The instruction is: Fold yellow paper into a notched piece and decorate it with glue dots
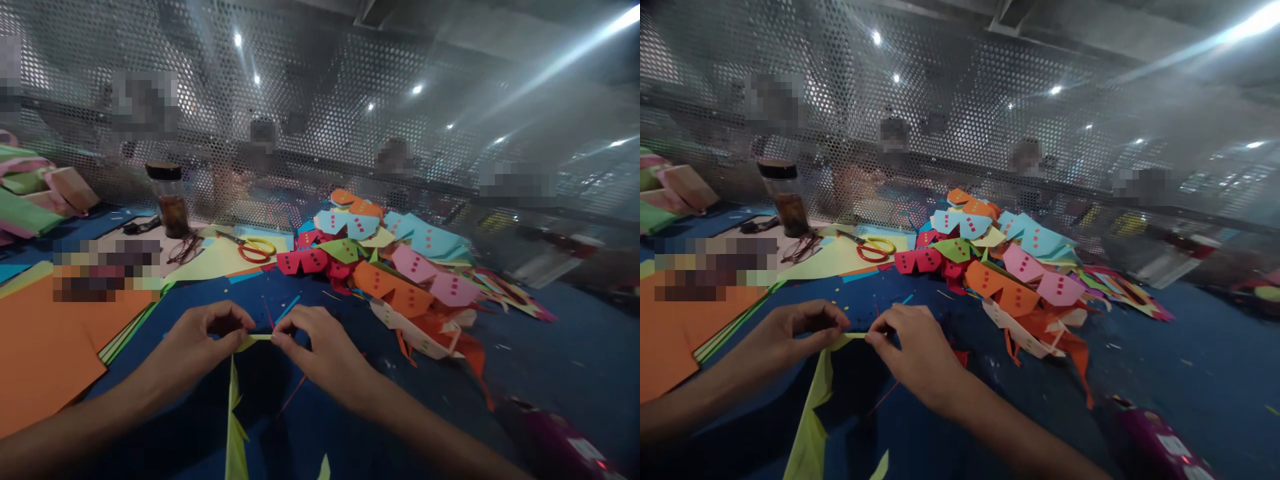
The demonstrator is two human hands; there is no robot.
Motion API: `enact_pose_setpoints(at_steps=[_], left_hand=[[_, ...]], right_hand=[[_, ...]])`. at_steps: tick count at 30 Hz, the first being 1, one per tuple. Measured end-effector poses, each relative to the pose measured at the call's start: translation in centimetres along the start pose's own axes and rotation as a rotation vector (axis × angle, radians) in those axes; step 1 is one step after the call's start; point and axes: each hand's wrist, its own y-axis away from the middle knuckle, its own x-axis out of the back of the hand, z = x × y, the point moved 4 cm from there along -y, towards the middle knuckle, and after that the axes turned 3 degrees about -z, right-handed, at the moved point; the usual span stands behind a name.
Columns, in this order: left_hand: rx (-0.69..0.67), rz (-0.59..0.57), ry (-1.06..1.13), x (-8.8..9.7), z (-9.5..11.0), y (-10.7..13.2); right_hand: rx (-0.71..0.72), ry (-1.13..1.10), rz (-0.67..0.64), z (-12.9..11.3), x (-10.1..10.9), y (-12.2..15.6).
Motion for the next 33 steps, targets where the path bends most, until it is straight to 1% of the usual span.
enact_pose_setpoints(at_steps=[5, 10, 16, 19, 25, 29, 31, 33], left_hand=[[-0.027, -0.066, -0.065, -0.6, 0.3, 0.2], [-0.031, -0.069, -0.067, -0.8, 0.5, 0.4], [0.002, -0.093, -0.07, -1.1, 0.1, 0.4], [-0.008, -0.078, -0.1, -1.2, -0.1, 0.5], [-0.073, -0.052, -0.115, -1.4, -0.1, 0.9], [-0.081, -0.032, -0.141, -1.5, -0.1, 1.0], [-0.086, -0.032, -0.156, -1.5, -0.1, 1.0], [-0.097, -0.027, -0.159, -1.3, 0.0, 1.0]], right_hand=[[0.041, 0.01, 0.018, -0.4, -0.1, 0.1], [0.097, 0.06, 0.017, -0.7, -0.3, 0.2], [0.119, 0.091, -0.005, -0.7, -0.7, 0.4], [0.131, 0.084, -0.024, -0.6, -0.9, 0.4], [0.189, 0.052, -0.028, -0.7, -1.2, 0.5], [0.268, 0.138, 0.003, -1.2, -1.2, 0.6], [0.326, 0.182, 0.029, -1.5, -1.1, 0.7], [0.352, 0.197, 0.066, -1.5, -1.0, 0.8]])
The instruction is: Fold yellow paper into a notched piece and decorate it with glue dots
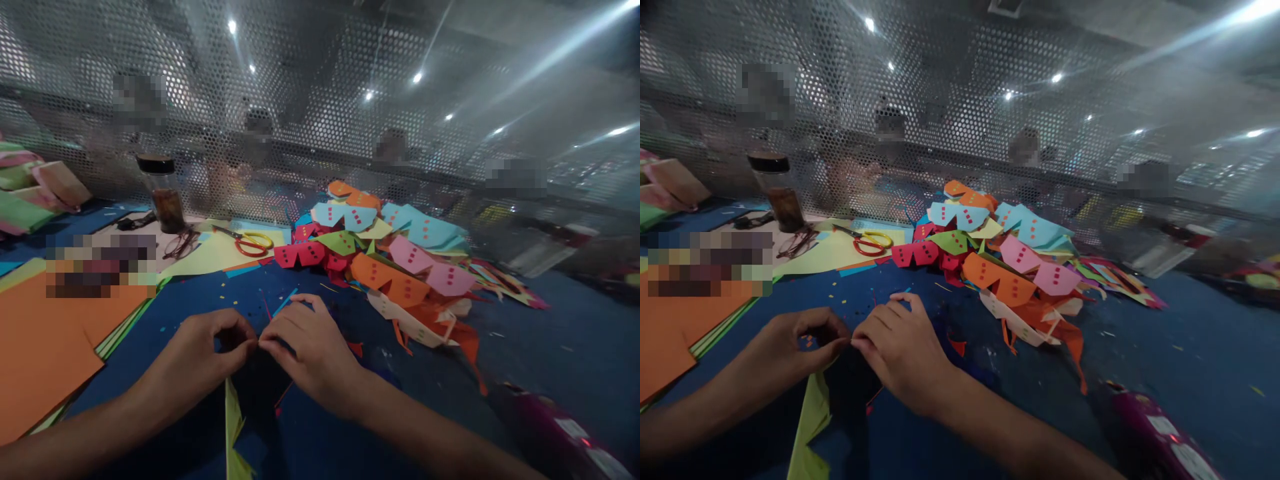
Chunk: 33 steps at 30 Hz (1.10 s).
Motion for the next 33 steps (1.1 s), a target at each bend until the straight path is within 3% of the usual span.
enact_pose_setpoints(at_steps=[5, 33], left_hand=[[-0.002, 0.023, -0.012, 0.27, -0.1, -0.12], [-0.006, -0.007, 0.03, -0.14, -0.31, 0.05]], right_hand=[[-0.073, 0.002, 0.018, 0.51, 0.08, 0.01], [-0.054, 0.027, 0.041, 0.09, 0.04, -0.03]])
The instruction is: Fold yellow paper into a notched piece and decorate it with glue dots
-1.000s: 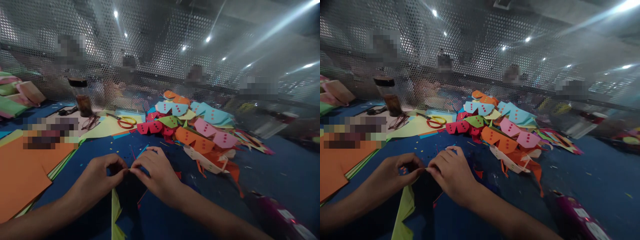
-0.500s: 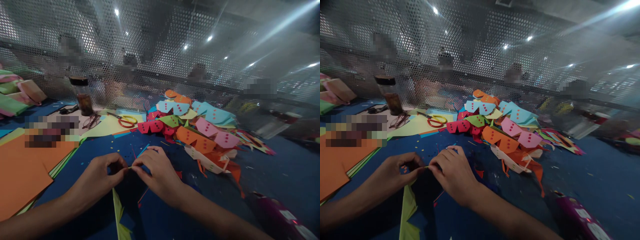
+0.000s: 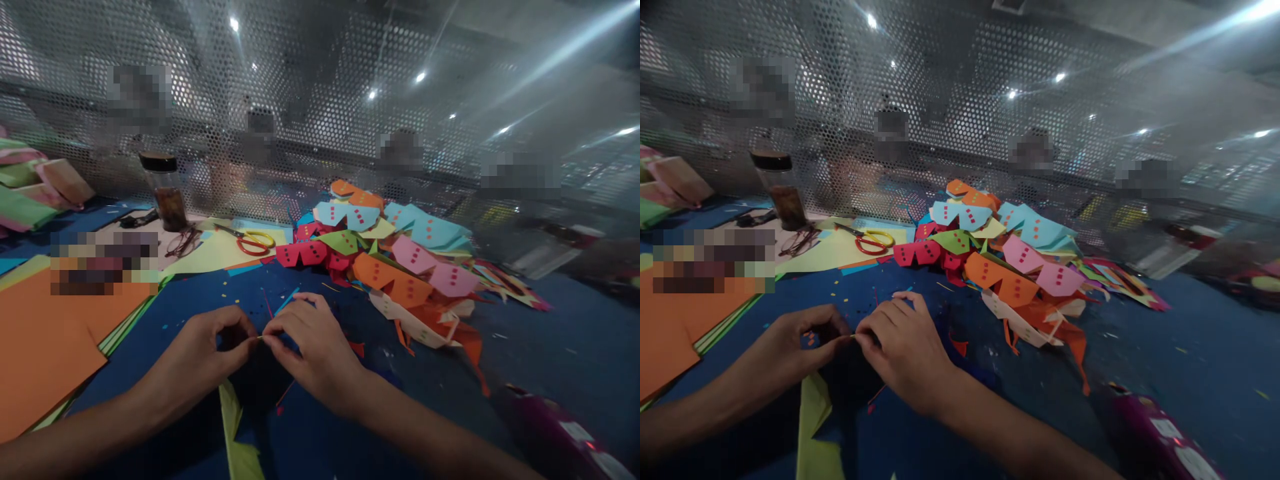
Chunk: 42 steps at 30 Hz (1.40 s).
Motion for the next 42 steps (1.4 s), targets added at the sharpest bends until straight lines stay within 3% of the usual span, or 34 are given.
enact_pose_setpoints(at_steps=[20, 32, 42], left_hand=[[0.037, 0.015, 0.05, -0.3, 0.3, -0.1], [0.061, -0.003, 0.095, -0.7, -0.5, -0.1], [0.124, -0.041, 0.28, -1.0, -0.2, -0.6]], right_hand=[[0.01, 0.009, -0.013, -0.4, -0.1, -0.1], [0.2, 0.203, 0.028, -0.9, -0.3, 0.3], [0.292, 0.206, 0.025, -0.9, 0.3, 0.5]])
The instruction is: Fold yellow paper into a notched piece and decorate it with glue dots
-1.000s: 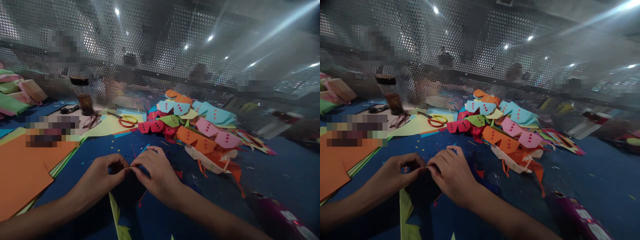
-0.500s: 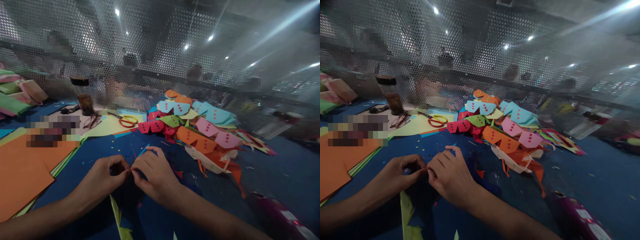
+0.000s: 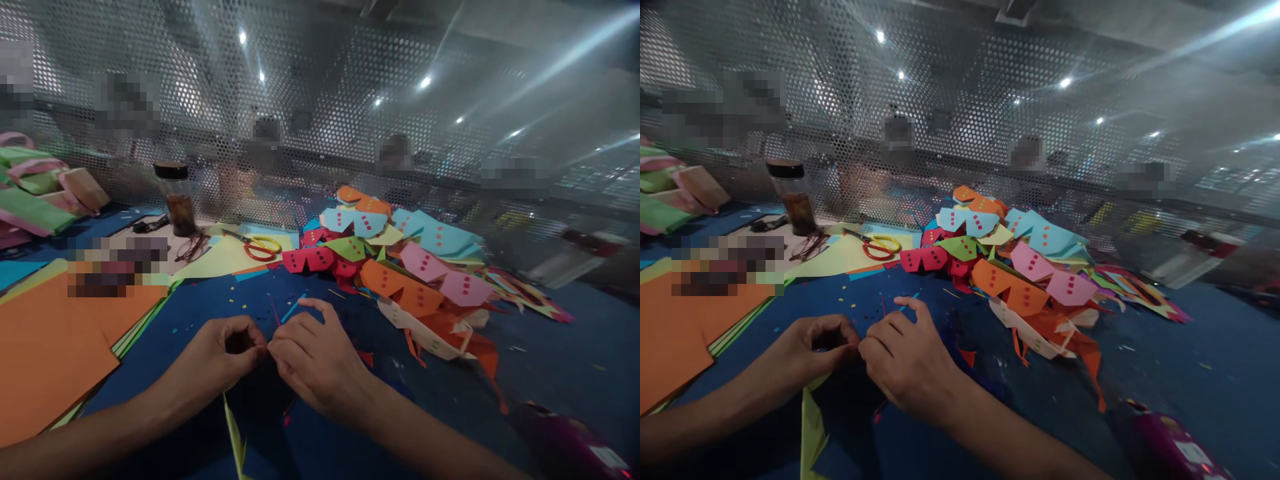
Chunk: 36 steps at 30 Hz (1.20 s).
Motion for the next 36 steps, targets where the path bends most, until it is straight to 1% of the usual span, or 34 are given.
enact_pose_setpoints(at_steps=[5, 10, 15, 18, 20, 23, 25, 27, 29, 31, 36], left_hand=[[0.033, -0.02, 0.07, -0.1, -0.2, -0.1], [0.013, -0.042, 0.135, -0.1, -0.7, -0.1], [0.009, -0.056, 0.137, 0.1, -0.7, -0.2], [0.004, -0.049, 0.108, 0.2, -0.5, 0.0], [-0.008, -0.024, 0.045, 0.3, -0.2, 0.2], [-0.055, 0.021, -0.077, 0.5, 0.4, 0.5], [-0.073, 0.035, -0.12, 0.6, 0.7, 0.6], [-0.078, 0.037, -0.13, 0.7, 0.8, 0.7], [-0.077, 0.037, -0.135, 0.7, 0.9, 0.8], [-0.075, 0.038, -0.142, 0.7, 0.8, 0.8], [-0.045, 0.013, -0.098, 0.6, 0.5, 0.6]], right_hand=[[0.013, 0.014, 0.019, 0.0, 0.2, -0.1], [0.02, 0.022, 0.026, -0.1, 0.4, -0.2], [0.037, 0.047, 0.011, -0.1, 0.4, -0.2], [0.021, 0.019, 0.017, 0.0, 0.3, -0.2], [-0.034, -0.061, 0.016, 0.2, 0.2, -0.2], [-0.203, -0.27, 0.036, 0.6, 0.3, -0.4], [-0.326, -0.393, 0.06, 0.9, 0.5, -0.5], [-0.393, -0.455, 0.062, 1.0, 0.6, -0.6], [-0.391, -0.453, 0.037, 0.9, 0.4, -0.6], [-0.349, -0.408, 0.016, 0.8, 0.1, -0.6], [-0.24, -0.265, 0.032, 0.5, -0.3, -0.3]])
